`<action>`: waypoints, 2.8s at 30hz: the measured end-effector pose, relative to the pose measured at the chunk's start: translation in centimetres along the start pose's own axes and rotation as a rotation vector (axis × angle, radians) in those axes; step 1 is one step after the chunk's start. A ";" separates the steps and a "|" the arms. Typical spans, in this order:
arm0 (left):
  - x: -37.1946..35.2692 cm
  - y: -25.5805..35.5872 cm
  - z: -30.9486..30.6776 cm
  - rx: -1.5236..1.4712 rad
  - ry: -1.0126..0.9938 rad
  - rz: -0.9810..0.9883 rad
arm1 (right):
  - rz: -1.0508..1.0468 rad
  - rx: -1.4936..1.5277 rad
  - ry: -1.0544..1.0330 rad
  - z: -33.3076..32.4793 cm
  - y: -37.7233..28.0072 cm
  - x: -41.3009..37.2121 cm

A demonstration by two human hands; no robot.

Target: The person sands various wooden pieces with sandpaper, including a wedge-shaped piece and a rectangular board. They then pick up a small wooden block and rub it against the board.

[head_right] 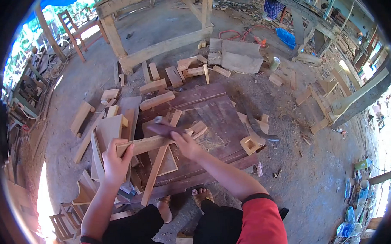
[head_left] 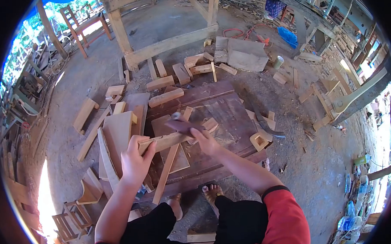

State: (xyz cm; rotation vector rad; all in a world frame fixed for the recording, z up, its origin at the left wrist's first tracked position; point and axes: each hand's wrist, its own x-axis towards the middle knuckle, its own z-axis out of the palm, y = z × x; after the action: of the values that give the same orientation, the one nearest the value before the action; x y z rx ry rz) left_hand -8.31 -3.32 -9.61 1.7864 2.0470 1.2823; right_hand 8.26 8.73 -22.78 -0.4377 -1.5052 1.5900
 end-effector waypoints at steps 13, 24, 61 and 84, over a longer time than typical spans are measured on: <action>-0.1 0.6 0.3 0.020 0.021 0.011 | 0.543 -0.730 -0.125 1.1 -7.0 2.9; -0.3 -0.7 -0.2 0.012 0.022 -0.029 | 0.614 -0.860 0.097 -2.5 0.5 -2.7; -0.3 0.5 0.6 -0.008 -0.064 0.137 | 0.083 -0.386 0.102 0.3 -0.8 -1.7; -0.3 -0.9 -0.1 -0.026 -0.149 0.383 | 0.379 -0.845 0.200 -3.1 3.4 -3.9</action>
State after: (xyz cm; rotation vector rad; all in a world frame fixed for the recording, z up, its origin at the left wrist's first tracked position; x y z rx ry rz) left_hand -8.97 -3.56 -10.23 2.2634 1.6564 1.2065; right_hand 11.58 8.00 -27.79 -1.3747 -1.9627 1.0459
